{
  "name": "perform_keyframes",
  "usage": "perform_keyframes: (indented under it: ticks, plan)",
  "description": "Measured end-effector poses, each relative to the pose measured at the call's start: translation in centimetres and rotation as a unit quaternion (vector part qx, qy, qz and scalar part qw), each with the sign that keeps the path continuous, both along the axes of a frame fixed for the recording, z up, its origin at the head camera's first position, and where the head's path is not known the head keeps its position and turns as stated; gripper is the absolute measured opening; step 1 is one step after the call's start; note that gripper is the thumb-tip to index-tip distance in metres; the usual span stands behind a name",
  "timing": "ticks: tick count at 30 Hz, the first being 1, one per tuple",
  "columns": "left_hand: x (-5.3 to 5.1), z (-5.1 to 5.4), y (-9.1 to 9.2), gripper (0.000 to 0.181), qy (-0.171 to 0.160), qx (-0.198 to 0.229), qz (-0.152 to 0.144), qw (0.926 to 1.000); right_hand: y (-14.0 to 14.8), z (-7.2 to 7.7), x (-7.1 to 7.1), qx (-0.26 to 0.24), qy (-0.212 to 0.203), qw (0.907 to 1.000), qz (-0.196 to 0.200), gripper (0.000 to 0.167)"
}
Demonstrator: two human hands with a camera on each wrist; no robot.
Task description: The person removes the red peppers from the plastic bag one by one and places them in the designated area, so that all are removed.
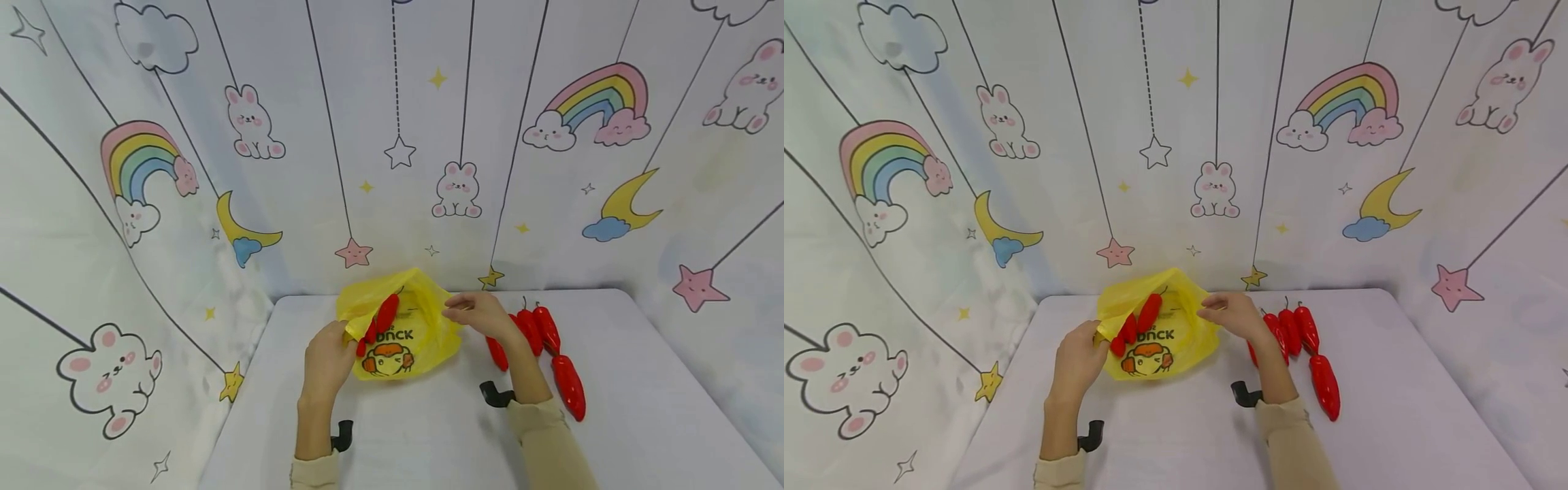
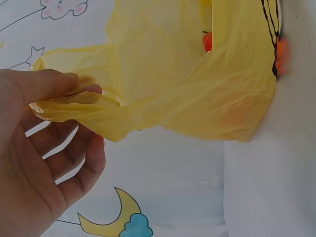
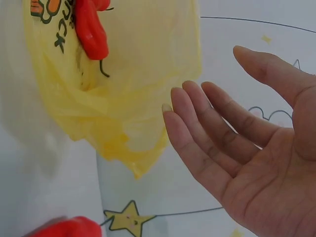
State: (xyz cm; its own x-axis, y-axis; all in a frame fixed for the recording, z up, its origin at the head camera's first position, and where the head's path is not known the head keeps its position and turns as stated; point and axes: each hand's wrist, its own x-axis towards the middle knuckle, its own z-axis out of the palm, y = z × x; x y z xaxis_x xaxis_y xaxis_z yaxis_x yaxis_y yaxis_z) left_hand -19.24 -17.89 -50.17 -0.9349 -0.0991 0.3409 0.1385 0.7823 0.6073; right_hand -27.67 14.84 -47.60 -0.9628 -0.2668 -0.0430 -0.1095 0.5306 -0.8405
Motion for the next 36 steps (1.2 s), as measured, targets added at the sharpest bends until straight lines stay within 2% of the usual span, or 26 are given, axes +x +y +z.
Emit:
perform_keyframes:
  ticks: [8, 15, 19, 23, 26, 30, 36]
  plan:
    - [0.2, 0.0, -0.1, 0.006, -0.002, 0.0, 0.002, 1.0, -2.0, -0.3, -0.4, -0.015, -0.01, 0.9997, 0.014, 0.037]
    - [0.1, 0.2, 0.2, 0.012, -0.006, 0.001, 0.0, 1.0, -4.5, -0.3, -0.7, -0.02, -0.021, 0.9993, 0.024, 0.033]
    - [0.1, 0.2, 0.3, 0.013, -0.007, 0.001, -0.001, 1.0, -5.5, -0.5, -1.3, -0.029, -0.036, 0.9985, 0.031, 0.033]
    - [0.0, 0.3, 0.2, 0.014, 0.008, -0.007, -0.004, 0.9999, -6.5, -0.8, -2.2, -0.036, -0.04, 0.998, 0.032, 0.032]
    - [-0.1, 0.3, 0.2, 0.017, 0.015, -0.012, -0.007, 0.9998, -7.5, -0.9, -2.8, -0.048, -0.047, 0.9973, 0.029, 0.031]
    - [-0.1, 0.2, 0.2, 0.016, 0.006, -0.01, -0.006, 0.9999, -8.6, -1.4, -3.2, -0.056, -0.067, 0.9961, 0.01, 0.032]
    - [-0.1, 0.1, 0.2, 0.013, -0.007, -0.01, -0.003, 0.9999, -9.6, -2.8, -3.7, -0.075, -0.083, 0.9933, -0.027, 0.031]
